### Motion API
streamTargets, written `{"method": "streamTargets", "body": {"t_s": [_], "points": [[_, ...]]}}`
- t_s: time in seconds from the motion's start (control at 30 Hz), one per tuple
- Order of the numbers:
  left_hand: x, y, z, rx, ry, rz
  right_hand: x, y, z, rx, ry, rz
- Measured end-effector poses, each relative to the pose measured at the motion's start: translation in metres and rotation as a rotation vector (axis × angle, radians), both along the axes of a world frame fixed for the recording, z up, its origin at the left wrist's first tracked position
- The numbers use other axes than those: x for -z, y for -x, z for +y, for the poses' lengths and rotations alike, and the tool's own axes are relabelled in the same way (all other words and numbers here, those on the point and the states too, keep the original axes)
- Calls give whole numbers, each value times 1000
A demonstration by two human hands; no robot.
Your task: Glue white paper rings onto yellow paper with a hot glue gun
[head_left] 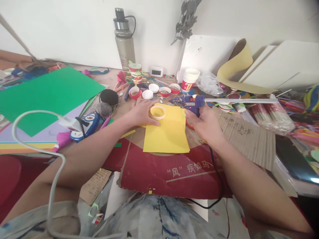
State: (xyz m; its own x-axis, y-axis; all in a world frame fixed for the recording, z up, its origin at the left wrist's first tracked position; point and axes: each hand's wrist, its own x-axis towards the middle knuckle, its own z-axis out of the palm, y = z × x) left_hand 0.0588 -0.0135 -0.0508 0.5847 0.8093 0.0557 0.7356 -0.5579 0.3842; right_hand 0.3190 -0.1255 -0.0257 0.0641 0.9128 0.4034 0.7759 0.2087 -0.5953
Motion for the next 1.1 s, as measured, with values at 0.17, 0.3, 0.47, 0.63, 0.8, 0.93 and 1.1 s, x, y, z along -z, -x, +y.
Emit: {"method": "streamTargets", "body": {"t_s": [0.17,0.3,0.47,0.63,0.8,0.93,1.1], "points": [[-11,-3,-13,-81,-55,100,3,-2,2,-6,-15,13],[-22,-7,-25,-134,-82,174,4,-2,3,5,-23,12],[-27,-10,-33,-240,-38,261,6,-4,4,17,6,27],[-18,-6,-23,-194,2,219,9,-6,6,14,24,38],[-19,2,-7,-66,46,149,6,-8,6,42,-10,56],[-31,13,0,-111,138,36,2,-10,6,50,3,111],[-38,20,9,-213,204,-124,-1,-8,7,31,63,214]]}}
